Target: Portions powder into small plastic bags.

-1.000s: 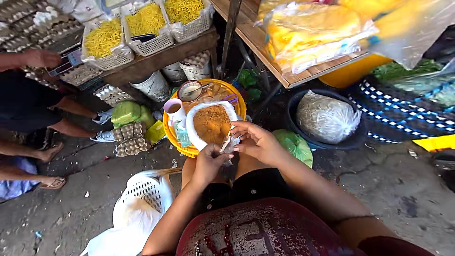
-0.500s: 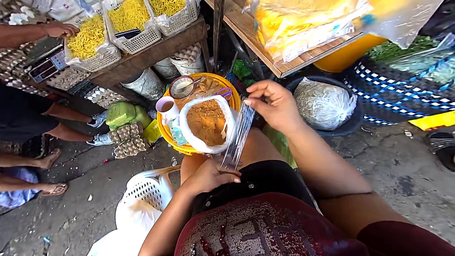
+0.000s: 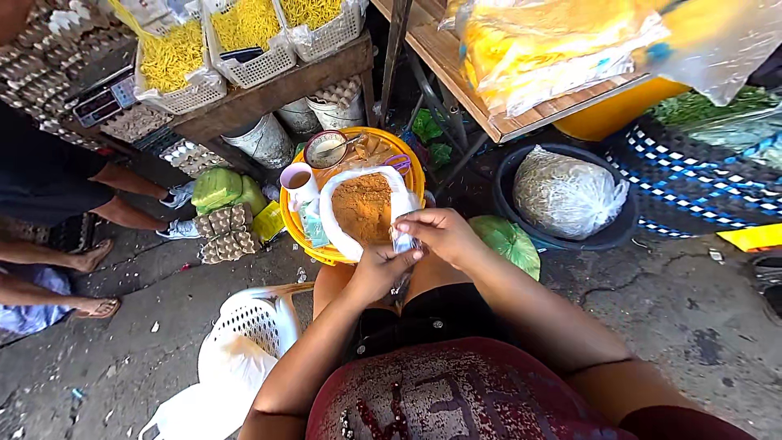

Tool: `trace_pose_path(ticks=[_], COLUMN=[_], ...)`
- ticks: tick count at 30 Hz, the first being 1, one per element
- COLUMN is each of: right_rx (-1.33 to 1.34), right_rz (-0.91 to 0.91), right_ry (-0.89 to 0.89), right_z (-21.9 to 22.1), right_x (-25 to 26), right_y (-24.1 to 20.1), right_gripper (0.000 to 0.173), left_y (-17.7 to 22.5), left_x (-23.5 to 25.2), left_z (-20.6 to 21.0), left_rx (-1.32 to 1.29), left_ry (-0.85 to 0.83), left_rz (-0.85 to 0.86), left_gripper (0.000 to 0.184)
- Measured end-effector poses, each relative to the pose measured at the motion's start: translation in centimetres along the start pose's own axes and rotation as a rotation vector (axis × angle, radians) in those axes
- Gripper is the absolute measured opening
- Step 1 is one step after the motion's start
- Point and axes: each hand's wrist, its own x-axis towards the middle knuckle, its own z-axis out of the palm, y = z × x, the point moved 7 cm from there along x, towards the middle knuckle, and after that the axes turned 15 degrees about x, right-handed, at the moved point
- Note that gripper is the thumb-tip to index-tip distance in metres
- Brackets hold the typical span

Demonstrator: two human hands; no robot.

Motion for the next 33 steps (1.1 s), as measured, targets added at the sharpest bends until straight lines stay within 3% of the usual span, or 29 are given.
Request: trace_pose_path(ticks=[3, 5, 8, 11, 13, 15, 18, 22, 25, 31, 33], right_rx=[0.049, 0.215, 0.313, 0.301, 0.327, 0.332, 0.278, 0.337, 0.34, 0.452, 0.456], right_rz=[-0.059, -0.166, -0.221, -0.151, -0.109, -0.083, -0.174, -0.305, -0.27, -0.171, -0.129], right_ry=[0.236, 0.347, 0.36, 0.307, 0.278, 0.23, 0.208, 0.274, 0.278, 0.288, 0.269], right_z=[-4.2, -6.9, -7.6, -5.6, -3.9, -1.7, -1.2, -5.4, -5.7, -3.3, -1.7], right_x=[0.7, 1.2, 1.1, 0.7, 0.4, -0.1, -0.1, 0.8, 0.4, -0.1, -0.2], right_y=[-1.3, -3.3, -4.4, -3.2, -2.1, -1.0, -1.2, -4.3, -3.9, -1.4, -0.1], right_gripper=[0.015, 0.013, 0.011, 0.011, 0.011, 0.011, 0.012, 0.014, 0.016, 0.016, 0.015], left_y=[-2.0, -3.3, -4.1, -3.4, -2.3, -0.9, -0.4, -2.6, -3.2, -2.8, -1.8], left_x=[-2.4, -3.6, -4.0, -2.8, -2.0, -1.6, -1.5, -2.9, -3.4, -2.3, -1.7], left_z=[2.6, 3.6, 2.6, -0.5, -1.9, -1.9, -0.2, 2.2, 1.8, 0.1, -0.2], left_rx=[0.148, 0.115, 0.054, 0.033, 0.073, 0.078, 0.075, 0.062, -0.038, -0.059, -0.022], left_ry=[-0.326, -0.399, -0.294, -0.112, -0.032, 0.003, -0.007, -0.191, -0.145, 0.022, 0.064], left_rz=[0.016, 0.028, -0.045, -0.096, -0.04, 0.033, -0.001, 0.023, 0.016, -0.037, -0.018], left_gripper=[0.021, 0.018, 0.018, 0.044, 0.055, 0.05, 0.023, 0.024, 0.021, 0.06, 0.06])
